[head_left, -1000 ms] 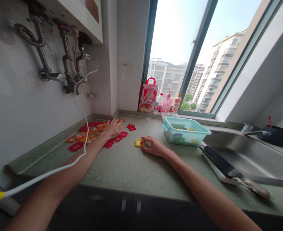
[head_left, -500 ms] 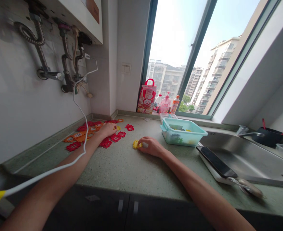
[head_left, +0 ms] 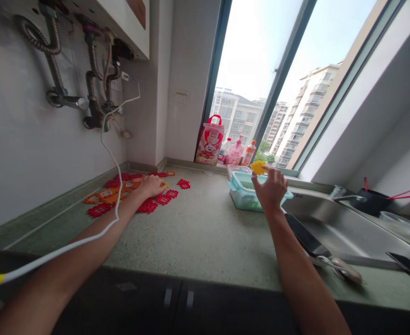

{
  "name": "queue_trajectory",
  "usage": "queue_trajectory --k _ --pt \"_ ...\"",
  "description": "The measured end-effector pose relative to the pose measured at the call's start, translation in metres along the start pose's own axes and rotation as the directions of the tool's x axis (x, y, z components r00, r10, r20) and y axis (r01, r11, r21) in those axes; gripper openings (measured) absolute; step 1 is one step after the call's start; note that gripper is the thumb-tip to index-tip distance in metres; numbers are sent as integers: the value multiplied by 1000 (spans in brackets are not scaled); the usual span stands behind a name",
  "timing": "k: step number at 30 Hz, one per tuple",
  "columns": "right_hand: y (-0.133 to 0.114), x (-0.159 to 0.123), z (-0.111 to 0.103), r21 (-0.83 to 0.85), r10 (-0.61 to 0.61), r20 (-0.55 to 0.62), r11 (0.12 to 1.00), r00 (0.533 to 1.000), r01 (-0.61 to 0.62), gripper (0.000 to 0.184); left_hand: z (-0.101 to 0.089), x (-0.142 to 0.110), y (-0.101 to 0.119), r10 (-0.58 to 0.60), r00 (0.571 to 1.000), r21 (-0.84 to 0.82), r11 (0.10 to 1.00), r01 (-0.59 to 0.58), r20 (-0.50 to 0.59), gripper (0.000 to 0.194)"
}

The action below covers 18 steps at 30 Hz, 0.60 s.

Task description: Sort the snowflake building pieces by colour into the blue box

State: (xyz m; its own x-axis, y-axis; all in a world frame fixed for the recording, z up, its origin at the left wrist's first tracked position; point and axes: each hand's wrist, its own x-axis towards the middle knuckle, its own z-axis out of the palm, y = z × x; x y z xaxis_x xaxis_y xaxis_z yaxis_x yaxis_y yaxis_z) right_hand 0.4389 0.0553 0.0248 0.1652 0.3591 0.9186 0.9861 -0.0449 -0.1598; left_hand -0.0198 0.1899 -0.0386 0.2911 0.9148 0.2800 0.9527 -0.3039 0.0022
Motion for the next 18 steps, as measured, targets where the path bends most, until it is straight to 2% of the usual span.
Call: queue_trajectory --k 3,5,7,10,14,18 --pt "9 -3 4 -77 53 103 996 993 -45 45 4 3 -6 41 999 -17 999 -41 -19 43" --pt "5 -4 5 -101 42 126 994 991 -30 46 6 3 -7 65 997 -58 996 -67 -36 40" --pt "-7 -5 4 -75 -25 102 997 994 33 44 8 2 -5 94 994 -98 990 -99 -53 38" --pt "-37 -12 3 69 -212 90 976 973 207 34 11 2 -1 114 990 -106 987 -123 -80 40" --pt "-78 -37 10 331 -477 177 852 861 405 22 15 6 -4 -58 998 -74 996 56 -32 52" --pt "-101 -60 21 496 -616 242 742 749 451 19 17 13 -14 -165 984 -38 985 168 71 70"
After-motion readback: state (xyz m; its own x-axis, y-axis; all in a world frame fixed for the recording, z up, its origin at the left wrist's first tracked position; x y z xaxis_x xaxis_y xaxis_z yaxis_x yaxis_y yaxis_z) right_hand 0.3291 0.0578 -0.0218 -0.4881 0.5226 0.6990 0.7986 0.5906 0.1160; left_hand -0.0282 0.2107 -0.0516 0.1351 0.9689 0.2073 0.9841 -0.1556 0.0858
